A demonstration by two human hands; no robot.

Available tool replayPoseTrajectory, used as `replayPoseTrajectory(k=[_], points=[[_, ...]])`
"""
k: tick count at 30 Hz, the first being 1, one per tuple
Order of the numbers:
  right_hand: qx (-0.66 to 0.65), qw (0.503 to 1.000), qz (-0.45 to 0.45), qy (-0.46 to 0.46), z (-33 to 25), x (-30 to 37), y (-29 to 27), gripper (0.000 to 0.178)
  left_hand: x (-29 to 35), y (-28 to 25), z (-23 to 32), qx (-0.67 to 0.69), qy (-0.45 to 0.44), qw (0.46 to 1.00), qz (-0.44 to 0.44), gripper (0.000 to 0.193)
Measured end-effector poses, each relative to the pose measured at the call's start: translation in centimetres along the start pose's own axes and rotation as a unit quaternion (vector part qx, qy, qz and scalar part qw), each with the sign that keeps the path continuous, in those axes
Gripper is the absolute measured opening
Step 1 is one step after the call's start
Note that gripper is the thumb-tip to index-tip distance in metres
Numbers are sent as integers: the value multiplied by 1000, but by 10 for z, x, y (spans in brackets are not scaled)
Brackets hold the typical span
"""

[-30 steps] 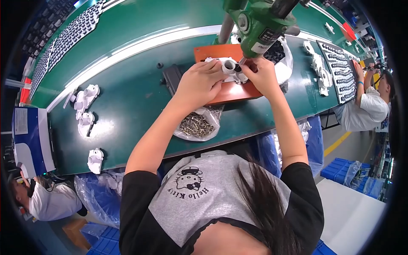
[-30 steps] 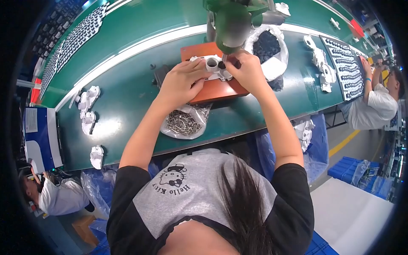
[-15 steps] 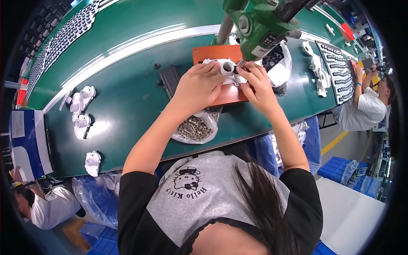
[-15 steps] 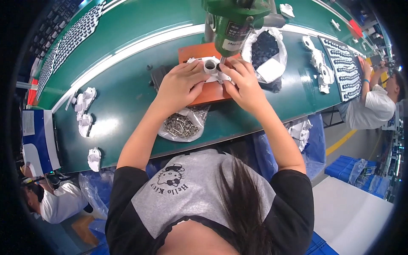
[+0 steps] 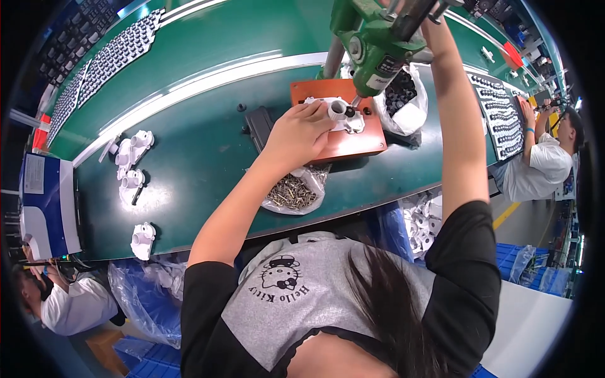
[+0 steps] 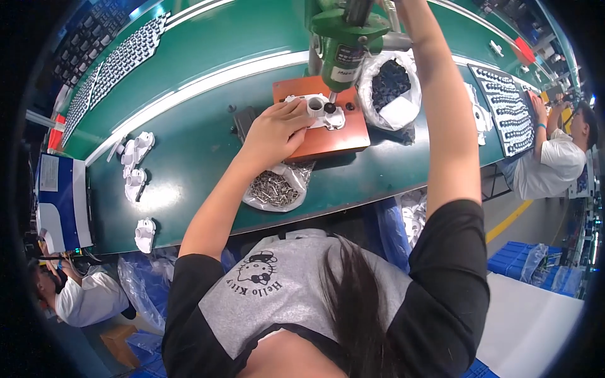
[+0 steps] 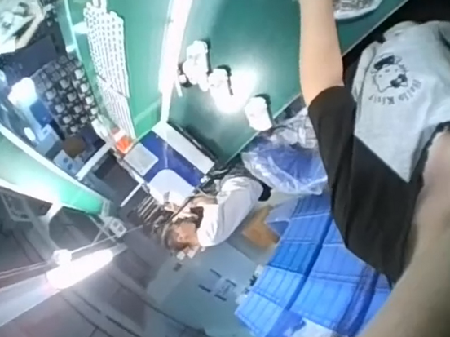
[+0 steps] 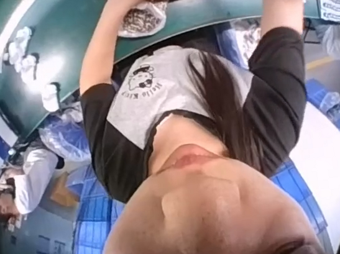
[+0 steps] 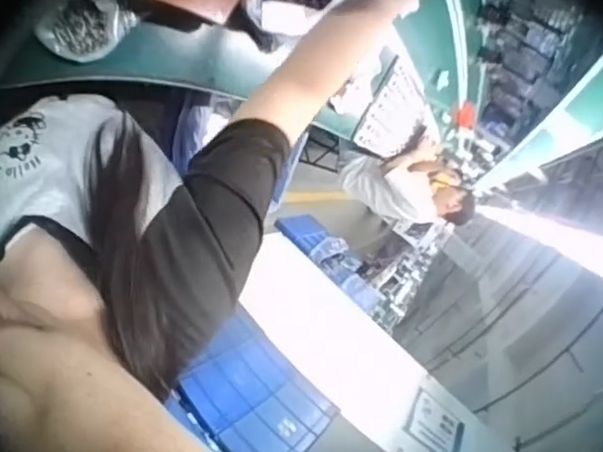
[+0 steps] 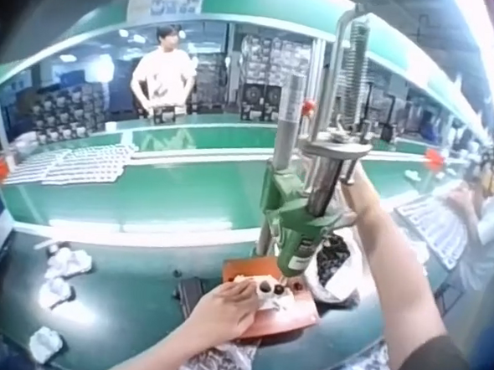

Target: Assembling small plastic parts using a manual press on a factory production line.

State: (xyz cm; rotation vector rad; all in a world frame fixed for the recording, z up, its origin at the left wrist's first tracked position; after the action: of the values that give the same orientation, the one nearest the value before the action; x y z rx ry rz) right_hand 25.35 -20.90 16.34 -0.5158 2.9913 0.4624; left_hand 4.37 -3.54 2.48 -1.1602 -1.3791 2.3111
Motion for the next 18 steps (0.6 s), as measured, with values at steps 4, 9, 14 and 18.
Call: replayPoseTrajectory(k=[4,9,14,18], points=[[29,998,43,-29,-14,-59,4,26,3,-2,3,-25,-12,1000,-8,22],[120,958,-34,-257,-36,-56,-67,22,-4,5,5,-29,-15,999,-1,21],[64,913,-48,-400,4,305,-1,43,4,-12,3,-38,6,999,12,18],[81,914,30,-395,17,315,1,37,-3,-7,10,-28,36,999,20,22]])
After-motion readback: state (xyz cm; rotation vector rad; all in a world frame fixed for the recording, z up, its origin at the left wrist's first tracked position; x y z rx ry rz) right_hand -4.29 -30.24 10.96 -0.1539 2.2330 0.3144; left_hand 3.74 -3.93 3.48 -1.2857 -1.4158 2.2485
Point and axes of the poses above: each hand's wrist, its own x-axis away from the middle knuckle, its own y-axis out of the palm, z = x × y, the point moved 6 cm from there along -x, towards the middle knuckle, and after that the axes turned 7 degrees about y, right-handed, at the moved point
